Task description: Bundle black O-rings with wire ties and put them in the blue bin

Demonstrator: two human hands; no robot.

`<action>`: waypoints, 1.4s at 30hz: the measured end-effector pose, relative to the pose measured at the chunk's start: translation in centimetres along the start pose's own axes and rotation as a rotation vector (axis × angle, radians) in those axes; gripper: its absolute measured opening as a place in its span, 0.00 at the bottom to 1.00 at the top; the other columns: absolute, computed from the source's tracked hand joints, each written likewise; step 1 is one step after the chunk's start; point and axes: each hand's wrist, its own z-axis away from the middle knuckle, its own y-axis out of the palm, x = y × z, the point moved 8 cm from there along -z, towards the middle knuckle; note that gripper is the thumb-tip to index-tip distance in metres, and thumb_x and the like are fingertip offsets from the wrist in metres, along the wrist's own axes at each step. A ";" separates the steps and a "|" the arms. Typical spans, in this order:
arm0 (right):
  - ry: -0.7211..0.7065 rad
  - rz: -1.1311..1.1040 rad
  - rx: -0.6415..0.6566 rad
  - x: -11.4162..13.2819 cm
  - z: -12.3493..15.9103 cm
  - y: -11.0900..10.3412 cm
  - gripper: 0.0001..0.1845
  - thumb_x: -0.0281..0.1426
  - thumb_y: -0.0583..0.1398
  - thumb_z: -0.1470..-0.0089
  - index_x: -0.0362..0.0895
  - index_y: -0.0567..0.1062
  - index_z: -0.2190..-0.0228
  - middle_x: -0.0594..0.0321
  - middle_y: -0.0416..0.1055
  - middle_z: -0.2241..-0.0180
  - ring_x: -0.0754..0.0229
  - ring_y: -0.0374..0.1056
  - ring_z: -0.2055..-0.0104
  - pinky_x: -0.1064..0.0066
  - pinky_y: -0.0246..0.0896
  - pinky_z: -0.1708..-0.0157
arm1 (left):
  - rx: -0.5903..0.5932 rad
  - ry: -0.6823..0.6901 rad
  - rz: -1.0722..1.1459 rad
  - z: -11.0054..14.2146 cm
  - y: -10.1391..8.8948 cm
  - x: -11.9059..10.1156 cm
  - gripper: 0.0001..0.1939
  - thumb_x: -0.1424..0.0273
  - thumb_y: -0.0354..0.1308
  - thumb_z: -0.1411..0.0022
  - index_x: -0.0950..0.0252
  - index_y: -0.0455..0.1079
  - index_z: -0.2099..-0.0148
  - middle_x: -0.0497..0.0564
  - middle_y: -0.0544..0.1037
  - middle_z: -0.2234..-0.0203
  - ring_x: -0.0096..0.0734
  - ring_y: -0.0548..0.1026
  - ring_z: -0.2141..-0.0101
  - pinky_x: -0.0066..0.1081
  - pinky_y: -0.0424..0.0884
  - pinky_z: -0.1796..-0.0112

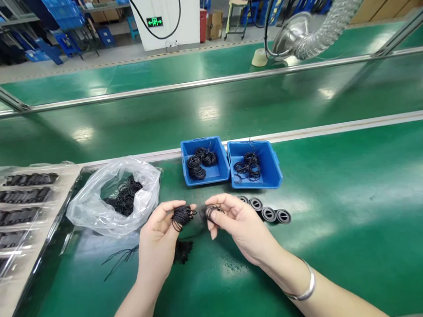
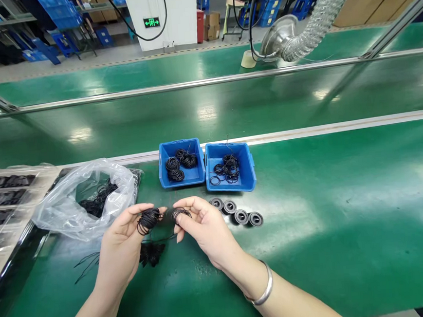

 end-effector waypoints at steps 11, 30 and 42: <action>-0.318 0.699 -0.109 3.1 0.4 -0.2 0.07 0.24 0.59 0.44 0.46 0.74 0.64 0.64 0.71 0.70 0.61 0.67 0.72 0.69 0.63 0.72 | 0.169 -0.160 0.200 1.1 2.6 -0.2 0.10 0.67 0.69 0.43 0.64 0.76 0.58 0.51 0.78 0.62 0.31 0.79 0.64 0.30 0.78 0.60; -0.328 1.115 0.391 3.3 2.1 3.8 0.35 0.16 0.50 0.42 0.50 0.55 0.36 0.52 0.64 0.49 0.50 0.71 0.52 0.54 0.72 0.53 | 0.251 -0.126 0.039 0.7 3.1 -0.2 0.12 0.76 0.65 0.43 0.63 0.73 0.55 0.52 0.81 0.57 0.35 0.78 0.56 0.29 0.72 0.54; -0.329 1.019 0.309 3.2 1.7 4.2 0.38 0.15 0.47 0.43 0.49 0.50 0.34 0.50 0.55 0.37 0.50 0.57 0.35 0.48 0.55 0.35 | 0.159 -0.049 -0.067 0.7 1.9 -0.2 0.16 0.78 0.62 0.44 0.63 0.71 0.53 0.53 0.80 0.57 0.36 0.79 0.56 0.32 0.74 0.54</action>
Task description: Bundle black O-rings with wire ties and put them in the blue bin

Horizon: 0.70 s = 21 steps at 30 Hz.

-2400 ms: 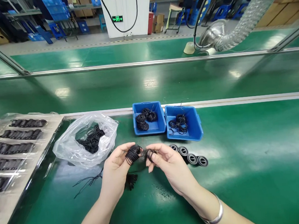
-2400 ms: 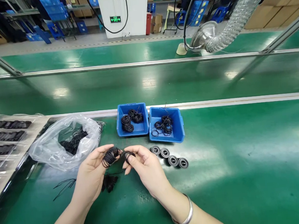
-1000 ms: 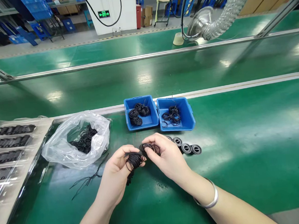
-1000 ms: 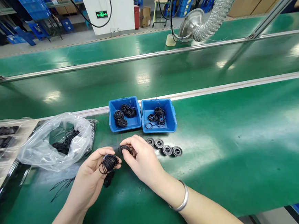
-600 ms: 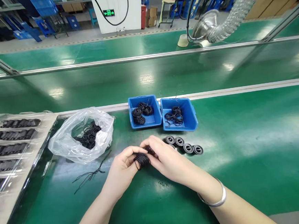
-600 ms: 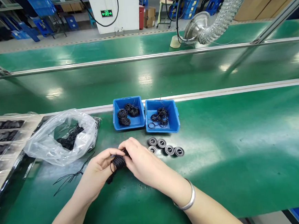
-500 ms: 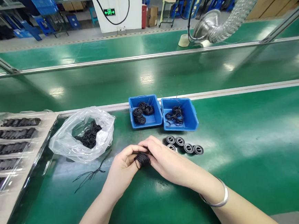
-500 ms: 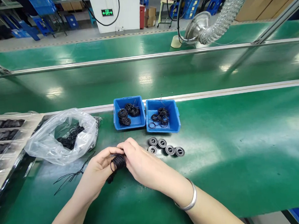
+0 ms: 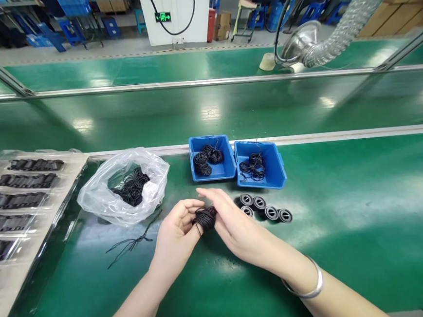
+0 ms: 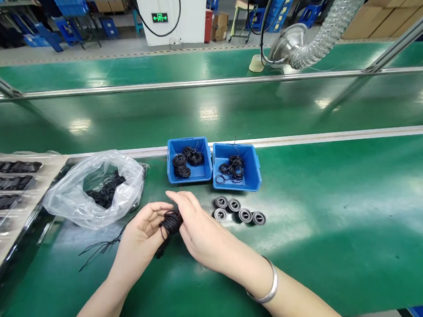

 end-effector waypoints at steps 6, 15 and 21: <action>-0.003 0.019 -0.043 -0.2 0.1 0.6 0.41 0.13 0.46 0.45 0.51 0.49 0.34 0.49 0.55 0.38 0.50 0.60 0.36 0.47 0.59 0.38 | 0.046 0.030 -0.135 0.1 0.3 0.0 0.17 0.79 0.57 0.42 0.62 0.73 0.50 0.53 0.81 0.56 0.37 0.80 0.57 0.37 0.75 0.52; -0.015 -0.028 -0.109 -0.6 0.1 -0.5 0.27 0.20 0.48 0.36 0.50 0.57 0.38 0.50 0.63 0.42 0.53 0.70 0.46 0.51 0.66 0.42 | 0.014 0.013 -0.014 -0.3 -0.5 -0.1 0.13 0.75 0.61 0.40 0.63 0.77 0.52 0.51 0.83 0.58 0.37 0.81 0.56 0.34 0.75 0.52; 0.097 -0.213 -0.177 -2.7 0.5 -1.0 0.16 0.26 0.53 0.35 0.48 0.68 0.48 0.57 0.69 0.54 0.58 0.77 0.59 0.62 0.75 0.54 | -0.042 -0.021 0.167 -0.4 -1.0 -0.4 0.13 0.74 0.67 0.43 0.63 0.78 0.54 0.50 0.84 0.59 0.34 0.80 0.56 0.27 0.75 0.54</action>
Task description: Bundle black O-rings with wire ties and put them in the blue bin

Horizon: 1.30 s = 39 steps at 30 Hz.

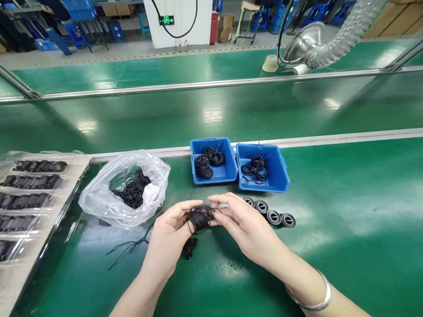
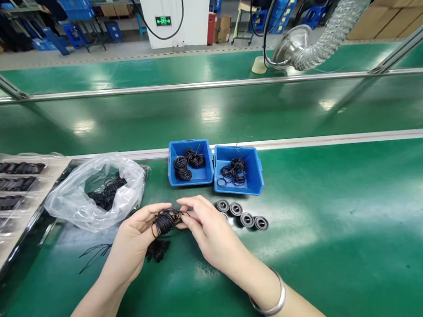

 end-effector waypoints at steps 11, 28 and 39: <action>0.006 -0.109 -0.112 -0.4 0.1 -0.7 0.07 0.28 0.58 0.37 0.46 0.76 0.58 0.65 0.72 0.70 0.65 0.70 0.76 0.72 0.69 0.73 | 0.079 -0.018 -0.073 -0.1 0.6 1.1 0.17 0.70 0.66 0.40 0.58 0.77 0.47 0.52 0.80 0.52 0.35 0.79 0.52 0.29 0.73 0.50; -0.151 -0.028 -0.221 1.1 0.7 -1.5 0.11 0.22 0.58 0.39 0.45 0.76 0.57 0.62 0.70 0.67 0.62 0.67 0.68 0.71 0.66 0.66 | 0.113 -0.121 0.078 0.5 1.1 1.4 0.23 0.65 0.69 0.42 0.57 0.76 0.43 0.56 0.78 0.45 0.48 0.72 0.42 0.40 0.68 0.42; -0.322 0.007 -0.242 2.3 1.2 -1.2 0.15 0.21 0.57 0.38 0.45 0.77 0.53 0.59 0.70 0.64 0.60 0.69 0.63 0.69 0.68 0.62 | 0.088 -0.082 -0.006 0.5 1.0 1.4 0.21 0.67 0.68 0.41 0.57 0.77 0.44 0.55 0.80 0.47 0.45 0.73 0.44 0.35 0.68 0.43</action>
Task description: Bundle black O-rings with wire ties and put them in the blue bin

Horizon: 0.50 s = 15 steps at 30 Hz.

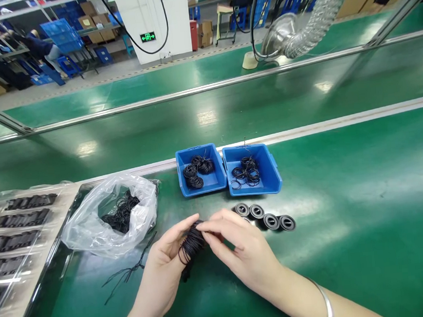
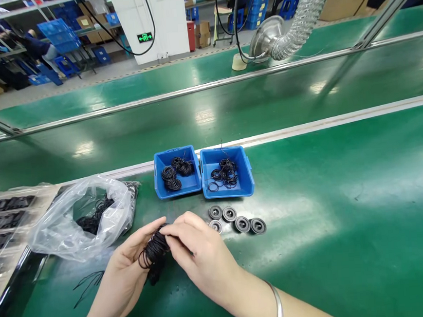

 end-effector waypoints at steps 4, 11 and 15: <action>0.061 -0.074 0.064 -0.3 -0.1 0.4 0.15 0.23 0.56 0.36 0.48 0.78 0.53 0.61 0.68 0.66 0.60 0.69 0.64 0.68 0.68 0.63 | 0.004 0.013 -0.034 -0.1 -0.1 0.0 0.20 0.68 0.68 0.40 0.57 0.77 0.45 0.53 0.79 0.46 0.43 0.74 0.44 0.33 0.69 0.43; 0.327 -0.159 -0.074 -3.1 0.3 -0.6 0.11 0.26 0.59 0.37 0.47 0.75 0.53 0.65 0.69 0.68 0.65 0.68 0.74 0.72 0.68 0.72 | 0.017 -0.001 0.085 -0.1 0.3 -0.3 0.18 0.66 0.68 0.40 0.58 0.77 0.47 0.54 0.82 0.52 0.43 0.79 0.51 0.36 0.76 0.50; 0.212 0.002 -0.072 -2.2 0.0 -0.8 0.09 0.25 0.60 0.38 0.46 0.77 0.57 0.62 0.74 0.66 0.61 0.72 0.66 0.70 0.69 0.64 | 0.082 0.024 0.050 0.1 0.6 -0.4 0.17 0.67 0.66 0.38 0.58 0.77 0.46 0.53 0.81 0.51 0.40 0.80 0.52 0.35 0.74 0.48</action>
